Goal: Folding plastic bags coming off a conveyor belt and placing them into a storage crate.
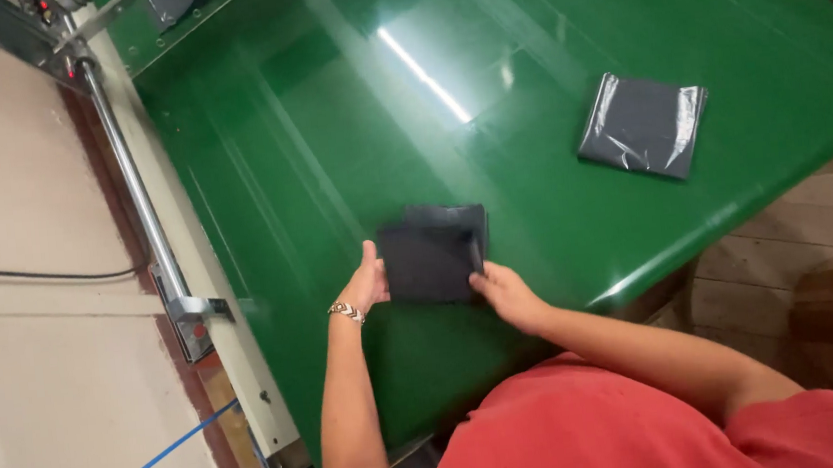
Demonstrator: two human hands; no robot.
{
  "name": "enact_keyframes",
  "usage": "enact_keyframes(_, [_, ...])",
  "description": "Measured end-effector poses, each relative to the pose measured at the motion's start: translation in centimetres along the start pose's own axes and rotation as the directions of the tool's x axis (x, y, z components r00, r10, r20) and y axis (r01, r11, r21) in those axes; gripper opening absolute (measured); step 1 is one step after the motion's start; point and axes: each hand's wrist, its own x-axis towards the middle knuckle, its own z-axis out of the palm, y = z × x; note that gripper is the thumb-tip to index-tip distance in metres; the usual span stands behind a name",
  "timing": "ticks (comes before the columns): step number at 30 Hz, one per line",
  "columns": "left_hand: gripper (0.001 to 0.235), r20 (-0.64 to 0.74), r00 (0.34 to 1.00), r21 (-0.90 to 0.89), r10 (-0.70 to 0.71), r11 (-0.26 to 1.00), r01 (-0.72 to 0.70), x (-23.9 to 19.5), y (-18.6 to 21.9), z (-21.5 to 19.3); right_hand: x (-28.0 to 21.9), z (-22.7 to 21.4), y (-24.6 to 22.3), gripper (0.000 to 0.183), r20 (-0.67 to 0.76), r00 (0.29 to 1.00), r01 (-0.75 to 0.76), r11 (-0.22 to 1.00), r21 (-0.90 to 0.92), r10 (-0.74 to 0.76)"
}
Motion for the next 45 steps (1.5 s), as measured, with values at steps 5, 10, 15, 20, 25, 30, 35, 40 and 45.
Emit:
enact_keyframes(5, [0.054,-0.394,0.880,0.577,0.266,0.817,0.011,-2.7,3.6,4.2,4.5,-0.8,5.4,0.017,-0.040,0.858,-0.451,0.790,0.415,0.511])
enact_keyframes(10, [0.044,-0.536,0.728,0.771,0.428,0.598,0.217,-4.4,5.4,8.6,4.7,-0.8,2.9,0.022,0.003,0.832,-0.500,0.747,0.437,0.555])
enact_keyframes(15, [0.022,-0.480,0.582,0.848,0.656,0.516,0.118,-3.7,5.2,10.3,2.3,-0.6,-2.4,0.035,0.091,0.870,-0.487,0.818,0.306,0.484])
enact_keyframes(20, [0.014,-0.096,0.252,0.939,0.963,0.172,-0.298,-7.9,8.6,15.4,0.1,-5.4,-2.8,0.049,-0.122,0.975,-0.154,0.962,0.227,0.185])
enact_keyframes(25, [0.021,-0.063,0.123,0.834,0.990,0.120,-0.538,-6.3,13.5,22.5,-0.4,-13.5,-8.1,0.060,-0.313,0.947,0.131,0.977,0.169,-0.073])
enact_keyframes(30, [0.030,-0.275,0.400,0.859,0.874,0.410,-0.306,1.6,18.9,29.4,-1.1,-22.2,-16.8,0.083,-0.531,0.784,0.240,0.946,-0.220,-0.323])
enact_keyframes(35, [0.029,-0.198,0.470,0.870,0.861,0.375,-0.321,9.0,21.7,34.9,0.0,-28.7,-14.6,0.084,-0.634,0.744,-0.095,0.906,-0.413,-0.211])
enact_keyframes(40, [0.032,-0.126,0.520,0.894,0.845,0.323,-0.309,13.1,21.3,37.1,1.5,-32.4,-12.3,0.087,-0.651,0.751,-0.252,0.866,-0.433,-0.107])
enact_keyframes(45, [0.031,-0.198,0.505,0.920,0.840,0.336,-0.199,15.7,19.1,37.0,2.4,-33.5,-10.3,0.090,-0.600,0.798,-0.331,0.790,-0.516,-0.058])
